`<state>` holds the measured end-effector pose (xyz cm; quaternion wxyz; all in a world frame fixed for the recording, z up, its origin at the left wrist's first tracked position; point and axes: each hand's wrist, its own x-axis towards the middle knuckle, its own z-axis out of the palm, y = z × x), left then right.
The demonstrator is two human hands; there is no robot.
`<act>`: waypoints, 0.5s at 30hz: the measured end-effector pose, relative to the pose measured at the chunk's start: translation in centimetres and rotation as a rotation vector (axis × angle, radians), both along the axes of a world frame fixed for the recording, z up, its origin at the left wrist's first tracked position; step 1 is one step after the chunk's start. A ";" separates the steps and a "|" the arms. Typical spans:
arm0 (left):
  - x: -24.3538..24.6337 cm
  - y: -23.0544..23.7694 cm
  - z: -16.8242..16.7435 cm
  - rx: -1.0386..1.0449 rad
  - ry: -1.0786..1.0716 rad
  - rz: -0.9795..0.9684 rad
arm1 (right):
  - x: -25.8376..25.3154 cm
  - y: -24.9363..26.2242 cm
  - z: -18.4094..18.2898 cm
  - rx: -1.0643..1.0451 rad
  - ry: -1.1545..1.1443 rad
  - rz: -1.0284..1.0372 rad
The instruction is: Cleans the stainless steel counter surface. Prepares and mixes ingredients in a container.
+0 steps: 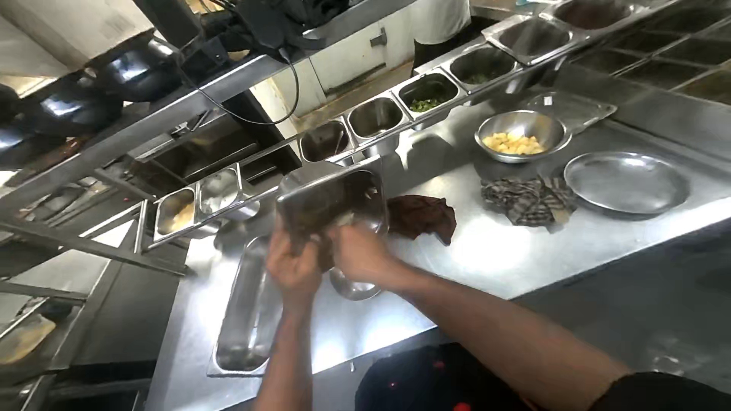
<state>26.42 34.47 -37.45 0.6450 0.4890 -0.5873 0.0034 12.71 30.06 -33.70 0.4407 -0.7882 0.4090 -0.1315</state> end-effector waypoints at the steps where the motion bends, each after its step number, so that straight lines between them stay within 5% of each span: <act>1: -0.1 -0.1 -0.1 0.003 0.046 -0.016 | -0.1 -0.2 -0.2 0.107 -0.097 -0.029; 7: 0.2 -0.6 0.1 -0.004 0.268 -0.002 | -1.7 -0.3 -0.6 0.713 -0.599 -0.237; 15: -0.8 -0.7 0.1 -0.007 0.281 0.013 | -1.6 -0.6 1.6 0.632 -0.507 -0.286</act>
